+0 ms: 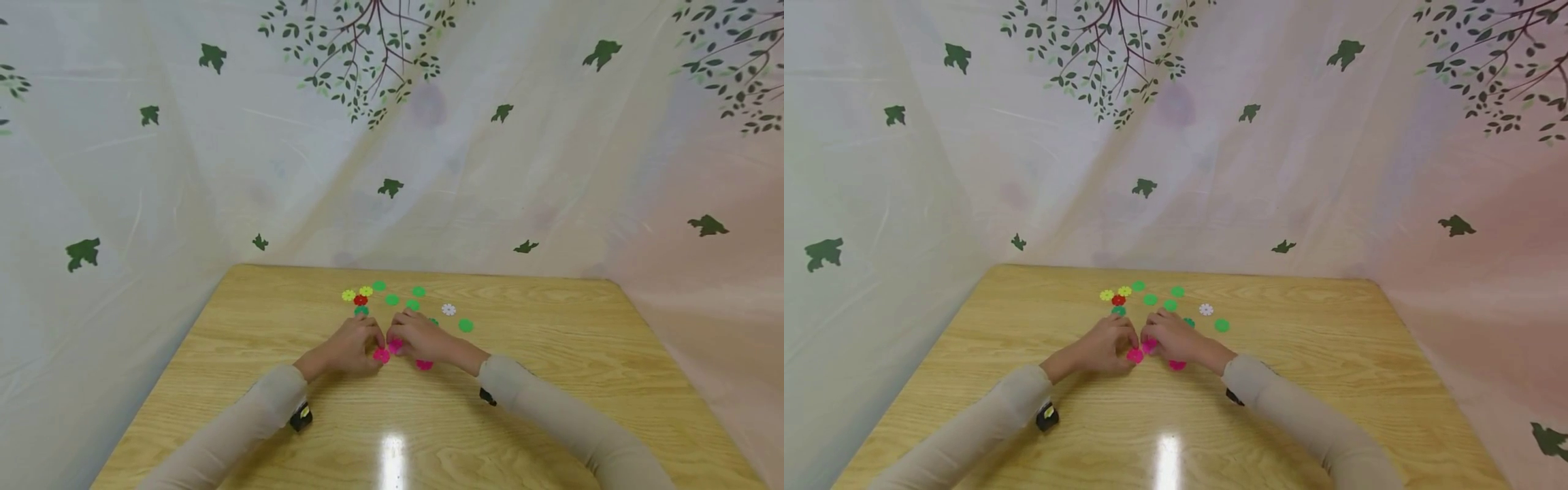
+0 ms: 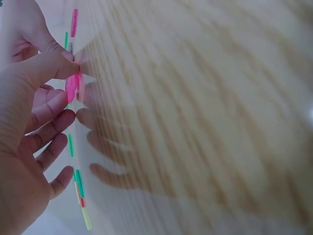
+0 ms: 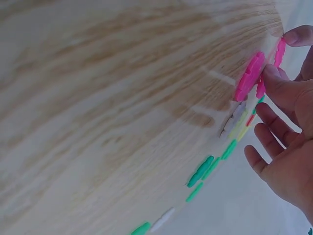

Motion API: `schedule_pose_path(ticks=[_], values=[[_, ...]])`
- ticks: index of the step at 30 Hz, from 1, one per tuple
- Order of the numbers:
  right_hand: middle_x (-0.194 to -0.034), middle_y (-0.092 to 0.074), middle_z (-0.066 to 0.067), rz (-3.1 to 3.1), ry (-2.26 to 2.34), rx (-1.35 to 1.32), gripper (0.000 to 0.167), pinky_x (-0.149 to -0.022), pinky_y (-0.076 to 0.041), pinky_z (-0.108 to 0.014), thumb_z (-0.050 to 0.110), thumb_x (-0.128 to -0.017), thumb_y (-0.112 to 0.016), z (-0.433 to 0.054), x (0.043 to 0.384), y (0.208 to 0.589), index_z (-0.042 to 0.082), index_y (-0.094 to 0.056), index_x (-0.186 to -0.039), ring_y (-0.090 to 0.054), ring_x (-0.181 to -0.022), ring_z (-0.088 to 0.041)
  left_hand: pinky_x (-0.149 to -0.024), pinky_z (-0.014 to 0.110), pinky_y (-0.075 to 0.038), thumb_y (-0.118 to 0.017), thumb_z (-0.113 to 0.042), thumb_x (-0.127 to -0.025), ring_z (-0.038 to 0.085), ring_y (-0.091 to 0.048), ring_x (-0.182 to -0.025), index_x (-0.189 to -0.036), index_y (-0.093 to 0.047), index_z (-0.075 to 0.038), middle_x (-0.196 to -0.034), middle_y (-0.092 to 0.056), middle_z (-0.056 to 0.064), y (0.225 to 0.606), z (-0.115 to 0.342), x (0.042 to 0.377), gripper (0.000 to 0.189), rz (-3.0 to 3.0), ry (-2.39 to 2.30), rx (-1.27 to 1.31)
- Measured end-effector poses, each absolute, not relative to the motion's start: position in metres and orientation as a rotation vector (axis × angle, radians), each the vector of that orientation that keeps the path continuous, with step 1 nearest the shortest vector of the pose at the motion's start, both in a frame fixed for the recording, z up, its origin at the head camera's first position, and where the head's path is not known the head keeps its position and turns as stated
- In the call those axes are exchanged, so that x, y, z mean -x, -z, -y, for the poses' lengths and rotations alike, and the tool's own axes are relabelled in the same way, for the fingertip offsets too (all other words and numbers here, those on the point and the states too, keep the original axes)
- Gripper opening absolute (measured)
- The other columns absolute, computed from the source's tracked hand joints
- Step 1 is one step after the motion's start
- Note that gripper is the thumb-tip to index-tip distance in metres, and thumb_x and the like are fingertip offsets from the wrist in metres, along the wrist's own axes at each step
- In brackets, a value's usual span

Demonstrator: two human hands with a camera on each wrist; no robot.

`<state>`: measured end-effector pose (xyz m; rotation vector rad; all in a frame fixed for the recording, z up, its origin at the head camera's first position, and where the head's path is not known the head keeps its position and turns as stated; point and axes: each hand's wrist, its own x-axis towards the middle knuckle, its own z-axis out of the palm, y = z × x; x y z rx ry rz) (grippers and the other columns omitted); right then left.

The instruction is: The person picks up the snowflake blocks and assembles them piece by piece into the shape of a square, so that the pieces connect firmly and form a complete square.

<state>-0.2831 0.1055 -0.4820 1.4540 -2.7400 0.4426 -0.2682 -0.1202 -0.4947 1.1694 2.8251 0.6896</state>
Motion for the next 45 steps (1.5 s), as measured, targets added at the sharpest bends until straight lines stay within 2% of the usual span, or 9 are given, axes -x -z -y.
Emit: schedule_pose_path(ticks=[10, 12, 17, 21, 28, 32, 37, 41, 45], values=[[-0.105, -0.075, -0.002, 2.807, -0.808, -1.378, 0.023, -0.090, -0.039, -0.031, 0.008, -0.084, -0.082, -0.105, 0.285, 0.483, 0.010, -0.075, -0.105, -0.053, -0.099, -0.017, -0.075, 0.022, -0.056, -0.083, -0.007, -0.079, 0.011, -0.067, -0.082, -0.097, -0.071, -0.007, -0.091, -0.073, 0.001, 0.495, 0.119, 0.271, 0.022, -2.639, -1.011, -1.087], [-0.103, -0.076, -0.003, 2.824, -0.957, -1.376, 0.022, -0.092, -0.045, -0.028, 0.003, -0.084, -0.081, -0.106, 0.286, 0.483, 0.008, -0.075, -0.105, -0.059, -0.098, -0.017, -0.074, 0.020, -0.056, -0.082, -0.004, -0.081, 0.010, -0.067, -0.082, -0.098, -0.069, -0.007, -0.091, -0.073, 0.001, 0.496, 0.119, 0.272, 0.022, -2.596, -1.060, -1.041], [-0.098, -0.075, -0.003, 2.884, -1.258, -1.307, 0.016, -0.084, -0.058, -0.024, -0.002, -0.089, -0.074, -0.111, 0.291, 0.484, 0.007, -0.074, -0.103, -0.068, -0.093, -0.015, -0.074, 0.021, -0.056, -0.078, 0.002, -0.083, 0.010, -0.067, -0.082, -0.099, -0.068, -0.008, -0.089, -0.074, 0.006, 0.499, 0.119, 0.275, 0.021, -2.529, -1.177, -0.974], [-0.096, -0.075, -0.002, 2.886, -1.316, -1.182, 0.013, -0.083, -0.057, -0.024, 0.003, -0.092, -0.074, -0.116, 0.297, 0.483, 0.008, -0.075, -0.103, -0.068, -0.091, -0.013, -0.074, 0.021, -0.055, -0.072, 0.005, -0.085, 0.009, -0.069, -0.082, -0.101, -0.070, -0.008, -0.090, -0.076, 0.008, 0.502, 0.120, 0.279, 0.020, -2.532, -1.242, -0.923], [-0.093, -0.074, -0.018, 2.722, -1.531, -1.059, 0.010, -0.078, -0.061, -0.024, -0.006, -0.090, -0.072, -0.122, 0.306, 0.477, -0.004, -0.073, -0.099, -0.072, -0.085, -0.019, -0.079, 0.026, -0.058, -0.070, -0.002, -0.093, 0.014, -0.070, -0.086, -0.112, -0.073, -0.002, -0.096, -0.075, 0.014, 0.500, 0.120, 0.286, 0.019, -2.491, -1.466, -0.717], [-0.093, -0.074, -0.020, 2.647, -1.635, -0.998, 0.008, -0.076, -0.060, -0.022, -0.005, -0.090, -0.073, -0.124, 0.307, 0.477, -0.005, -0.072, -0.098, -0.072, -0.083, -0.017, -0.082, 0.030, -0.059, -0.070, -0.002, -0.093, 0.018, -0.072, -0.088, -0.116, -0.071, 0.003, -0.099, -0.075, 0.020, 0.495, 0.117, 0.288, 0.024, -2.425, -1.648, -0.575], [-0.095, -0.074, -0.021, 2.549, -1.709, -0.909, 0.010, -0.077, -0.062, -0.028, -0.001, -0.090, -0.073, -0.124, 0.306, 0.476, -0.005, -0.073, -0.099, -0.071, -0.083, -0.014, -0.086, 0.034, -0.059, -0.072, -0.004, -0.093, 0.024, -0.074, -0.089, -0.117, -0.072, 0.001, -0.097, -0.076, 0.016, 0.486, 0.113, 0.288, 0.025, -2.373, -1.806, -0.406], [-0.098, -0.073, -0.027, 2.433, -1.798, -0.867, 0.013, -0.080, -0.063, -0.042, -0.003, -0.090, -0.072, -0.123, 0.306, 0.474, -0.009, -0.072, -0.102, -0.074, -0.086, -0.020, -0.088, 0.038, -0.060, -0.072, -0.004, -0.093, 0.025, -0.075, -0.087, -0.120, -0.070, 0.003, -0.097, -0.077, 0.016, 0.481, 0.109, 0.289, 0.028, -2.311, -1.902, -0.365], [-0.098, -0.071, -0.032, 2.332, -1.860, -0.872, 0.013, -0.078, -0.063, -0.036, -0.010, -0.090, -0.069, -0.123, 0.306, 0.473, -0.014, -0.069, -0.102, -0.075, -0.089, -0.033, -0.087, 0.035, -0.060, -0.072, -0.004, -0.093, 0.013, -0.074, -0.081, -0.123, -0.068, 0.006, -0.098, -0.077, 0.017, 0.477, 0.105, 0.288, 0.032, -2.253, -1.976, -0.358]])
